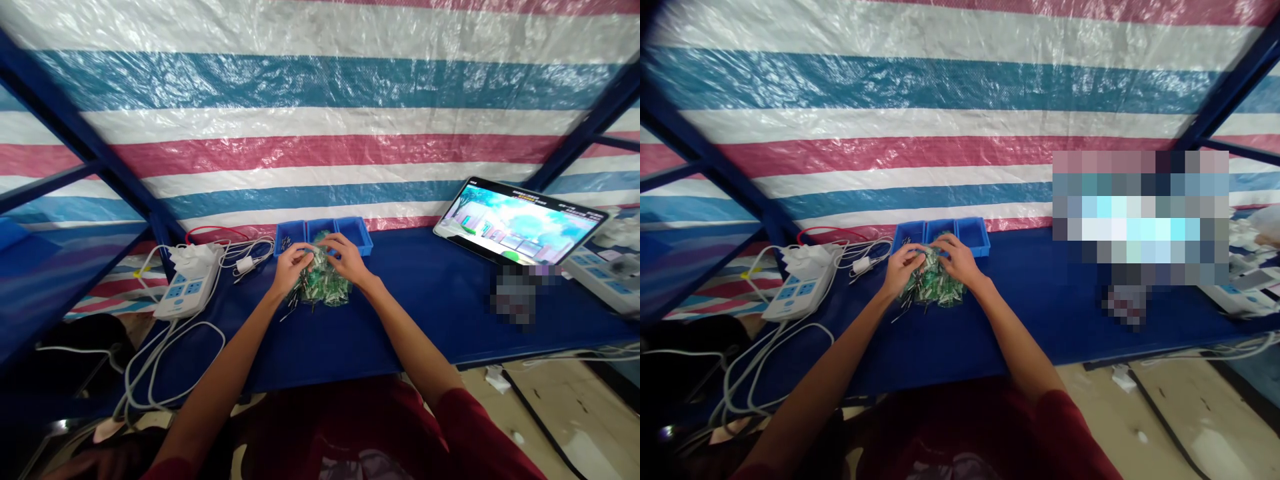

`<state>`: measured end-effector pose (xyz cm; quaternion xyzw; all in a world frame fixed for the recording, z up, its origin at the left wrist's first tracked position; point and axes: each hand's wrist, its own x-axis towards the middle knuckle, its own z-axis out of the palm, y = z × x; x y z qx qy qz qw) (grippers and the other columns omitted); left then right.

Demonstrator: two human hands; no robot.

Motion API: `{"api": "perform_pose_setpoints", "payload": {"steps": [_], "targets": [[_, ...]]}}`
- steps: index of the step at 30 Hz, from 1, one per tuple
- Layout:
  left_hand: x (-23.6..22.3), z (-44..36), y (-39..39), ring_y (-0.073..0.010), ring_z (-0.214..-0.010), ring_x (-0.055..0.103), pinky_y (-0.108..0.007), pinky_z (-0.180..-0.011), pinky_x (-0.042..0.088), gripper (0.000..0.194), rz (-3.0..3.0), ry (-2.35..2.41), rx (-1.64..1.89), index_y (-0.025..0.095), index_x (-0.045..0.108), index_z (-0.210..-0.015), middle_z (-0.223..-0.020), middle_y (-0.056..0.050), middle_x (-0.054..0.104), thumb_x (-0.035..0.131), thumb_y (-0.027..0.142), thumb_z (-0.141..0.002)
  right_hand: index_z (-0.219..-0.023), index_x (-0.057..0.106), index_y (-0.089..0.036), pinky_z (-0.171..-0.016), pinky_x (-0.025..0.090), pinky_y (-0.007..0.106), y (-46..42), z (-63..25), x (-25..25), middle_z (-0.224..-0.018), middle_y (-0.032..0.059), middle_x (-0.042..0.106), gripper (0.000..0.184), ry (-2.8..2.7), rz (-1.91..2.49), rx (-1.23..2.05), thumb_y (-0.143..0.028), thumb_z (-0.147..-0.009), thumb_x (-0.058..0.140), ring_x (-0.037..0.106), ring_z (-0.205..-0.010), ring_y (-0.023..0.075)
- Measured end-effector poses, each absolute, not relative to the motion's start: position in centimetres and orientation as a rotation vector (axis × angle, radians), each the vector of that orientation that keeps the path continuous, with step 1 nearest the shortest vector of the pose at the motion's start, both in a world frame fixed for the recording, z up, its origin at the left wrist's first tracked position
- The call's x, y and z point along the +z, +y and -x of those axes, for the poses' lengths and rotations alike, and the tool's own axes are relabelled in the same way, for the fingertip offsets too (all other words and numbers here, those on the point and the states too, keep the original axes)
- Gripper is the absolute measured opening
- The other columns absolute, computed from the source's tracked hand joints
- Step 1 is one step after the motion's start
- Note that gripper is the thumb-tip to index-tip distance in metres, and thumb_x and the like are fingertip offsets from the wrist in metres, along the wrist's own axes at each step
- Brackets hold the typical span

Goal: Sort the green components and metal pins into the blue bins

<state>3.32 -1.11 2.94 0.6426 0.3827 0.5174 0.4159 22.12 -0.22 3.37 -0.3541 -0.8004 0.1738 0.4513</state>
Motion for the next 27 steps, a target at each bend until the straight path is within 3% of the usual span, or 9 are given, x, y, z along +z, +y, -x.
{"api": "perform_pose_setpoints", "payload": {"steps": [4, 9, 11, 13, 15, 17, 20, 24, 27], "targets": [[2.6, -3.2, -0.9, -0.0149, -0.061, 0.058, -0.029, -0.061, 0.049, 0.051, -1.654, 0.892, 1.289, 0.014, 0.067, -0.087, -0.073, -0.005, 0.063, 0.048, 0.062, -0.087, -0.089, 0.066, -0.019, -0.069, 0.05, 0.028, -0.6, -22.0, 2.5, -0.094, 0.0072, 0.065, 0.015, -1.85, 0.929, 0.509, -0.03, -0.087, 0.057, 0.061, -0.079, 0.0172], [2.8, -3.0, -0.8, -0.0176, -0.075, 0.061, -0.029, -0.069, 0.05, 0.041, -1.798, 1.044, 1.337, 0.015, 0.064, -0.075, -0.084, -0.006, 0.064, 0.068, 0.056, -0.075, -0.07, 0.059, -0.017, -0.056, 0.046, 0.025, -0.8, -21.6, 1.9, -0.057, -0.0003, 0.057, 0.036, -1.74, 1.024, 0.733, -0.049, -0.086, 0.056, 0.055, -0.056, 0.014], [2.8, -3.0, -0.8, -0.0167, -0.066, 0.061, -0.029, -0.065, 0.05, 0.036, -1.738, 1.045, 1.279, 0.016, 0.062, -0.079, -0.071, -0.003, 0.063, 0.067, 0.051, -0.078, -0.077, 0.062, -0.017, -0.055, 0.046, 0.025, -0.9, -21.5, 1.9, -0.062, 0.0009, 0.06, 0.034, -1.737, 1.027, 0.734, -0.049, -0.087, 0.054, 0.055, -0.056, 0.0135], [2.8, -3.1, -0.9, -0.0152, -0.056, 0.059, -0.028, -0.06, 0.048, 0.034, -1.673, 1.03, 1.251, 0.016, 0.06, -0.09, -0.06, 0.001, 0.06, 0.067, 0.047, -0.079, -0.102, 0.063, -0.017, -0.057, 0.049, 0.026, -1.2, -21.6, 2.1, -0.083, 0.0053, 0.066, 0.031, -1.759, 0.997, 0.692, -0.043, -0.089, 0.052, 0.059, -0.063, 0.0144], [2.8, -3.1, -0.9, -0.0137, -0.051, 0.058, -0.026, -0.057, 0.047, 0.039, -1.613, 1.018, 1.283, 0.018, 0.056, -0.103, -0.056, 0.004, 0.058, 0.069, 0.044, -0.078, -0.128, 0.052, -0.02, -0.06, 0.052, 0.028, -1.4, -21.8, 2.2, -0.106, 0.0092, 0.064, 0.042, -1.814, 0.945, 0.641, -0.033, -0.089, 0.05, 0.061, -0.074, 0.0164], [2.7, -3.0, -0.8, -0.0119, -0.049, 0.056, -0.024, -0.056, 0.046, 0.046, -1.551, 0.983, 1.321, 0.021, 0.05, -0.114, -0.056, 0.006, 0.058, 0.07, 0.042, -0.077, -0.137, 0.044, -0.025, -0.064, 0.054, 0.03, -1.6, -21.9, 2.2, -0.118, 0.0105, 0.058, 0.051, -1.892, 0.897, 0.583, -0.023, -0.087, 0.046, 0.061, -0.084, 0.0184], [2.7, -3.0, -0.9, -0.0103, -0.047, 0.053, -0.023, -0.054, 0.045, 0.045, -1.504, 0.917, 1.304, 0.023, 0.05, -0.114, -0.056, 0.007, 0.056, 0.07, 0.041, -0.078, -0.129, 0.054, -0.027, -0.07, 0.055, 0.033, -1.5, -21.8, 2.0, -0.123, 0.0104, 0.053, 0.044, -1.932, 0.885, 0.482, -0.018, -0.087, 0.044, 0.06, -0.088, 0.0186], [2.7, -3.1, -0.9, -0.011, -0.049, 0.051, -0.025, -0.054, 0.044, 0.035, -1.571, 0.922, 1.201, 0.018, 0.061, -0.097, -0.056, 0.003, 0.053, 0.063, 0.05, -0.082, -0.103, 0.066, -0.021, -0.074, 0.054, 0.031, -1.2, -21.7, 1.6, -0.116, 0.0111, 0.054, 0.022, -1.842, 0.925, 0.417, -0.026, -0.091, 0.049, 0.06, -0.088, 0.018], [2.6, -3.0, -0.7, -0.0127, -0.058, 0.055, -0.027, -0.058, 0.047, 0.047, -1.652, 0.979, 1.287, 0.016, 0.065, -0.084, -0.068, -0.002, 0.058, 0.051, 0.061, -0.086, -0.091, 0.066, -0.019, -0.072, 0.052, 0.031, -1.1, -21.7, 1.5, -0.103, 0.0101, 0.059, 0.021, -1.776, 0.964, 0.404, -0.033, -0.092, 0.051, 0.06, -0.082, 0.0179]]}}
